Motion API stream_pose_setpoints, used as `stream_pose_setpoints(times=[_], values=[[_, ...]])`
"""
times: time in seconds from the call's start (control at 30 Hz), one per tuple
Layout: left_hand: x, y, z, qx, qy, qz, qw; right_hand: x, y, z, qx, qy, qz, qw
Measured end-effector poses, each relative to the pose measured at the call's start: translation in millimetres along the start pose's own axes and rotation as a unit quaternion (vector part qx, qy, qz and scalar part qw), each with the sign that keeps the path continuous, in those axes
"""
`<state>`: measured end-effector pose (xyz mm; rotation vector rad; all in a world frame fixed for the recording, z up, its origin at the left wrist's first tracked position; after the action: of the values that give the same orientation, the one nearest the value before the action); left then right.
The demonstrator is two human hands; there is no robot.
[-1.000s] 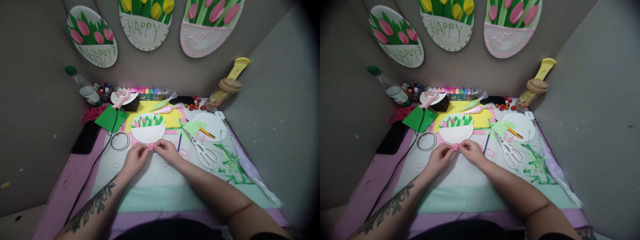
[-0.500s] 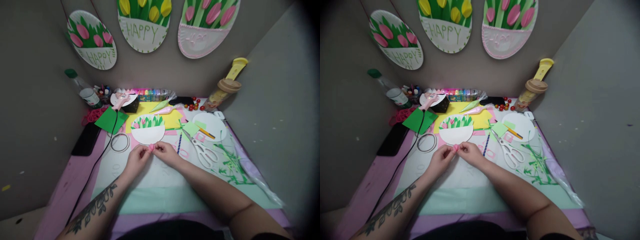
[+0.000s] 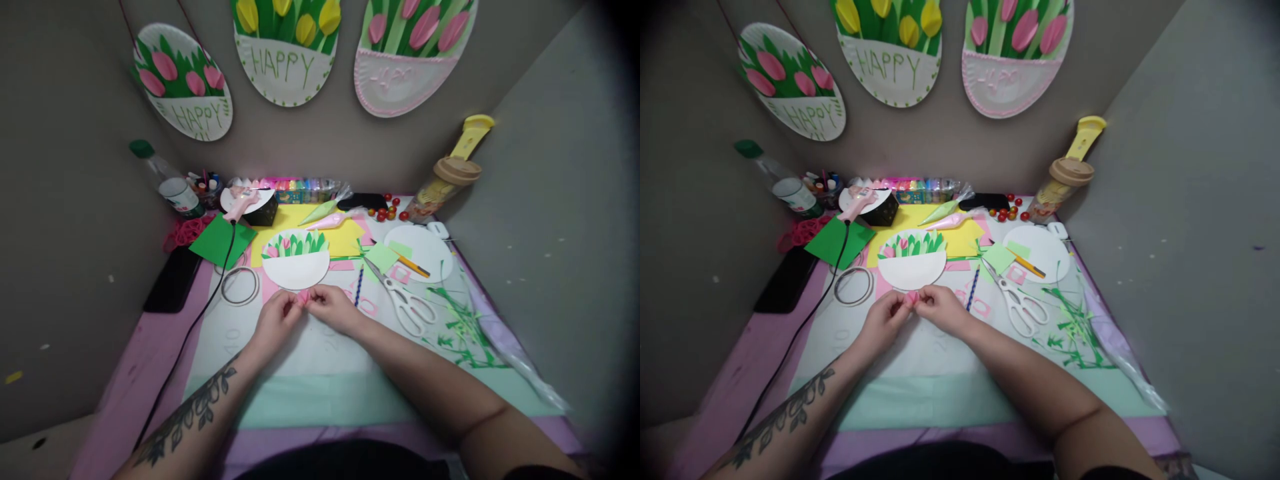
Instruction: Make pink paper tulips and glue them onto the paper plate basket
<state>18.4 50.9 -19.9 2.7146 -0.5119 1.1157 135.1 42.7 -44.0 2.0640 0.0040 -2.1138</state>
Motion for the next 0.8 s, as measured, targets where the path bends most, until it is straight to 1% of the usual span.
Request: stream_pose_setpoints(times=[0.27, 0.4, 0.53, 0.7, 0.8], values=[[-4, 0, 1.4, -0.002, 0.037, -0.010, 0.999, 2, -1, -4, 0.012, -0.019, 0.015, 1.000], [-5, 0, -0.4, 0.002, 0.021, -0.003, 1.000, 0, -1, -7, 0.016, -0.045, 0.003, 0.999], [-2, 1, -3.6, 0.007, -0.002, 0.012, 1.000, -1, -1, -8, 0.025, -0.046, -0.002, 0.999], [-4, 2, -9.7, 0.036, -0.007, 0.003, 0.999, -1, -1, -8, 0.032, -0.031, -0.001, 0.999], [-5, 3, -8.8, 0.031, -0.017, 0.002, 0.999, 0, -1, -8, 0.034, -0.031, 0.002, 0.999]])
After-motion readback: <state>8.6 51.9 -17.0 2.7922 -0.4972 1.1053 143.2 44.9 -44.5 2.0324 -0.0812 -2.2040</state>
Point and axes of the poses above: each hand's wrist, its own y-axis away from the middle knuckle, its own z-axis out of the palm, x = y × z, the point moved 9 cm from there along -y, towards the middle knuckle, and after that the axes turned 14 degrees about -y, right-handed, at the moved point
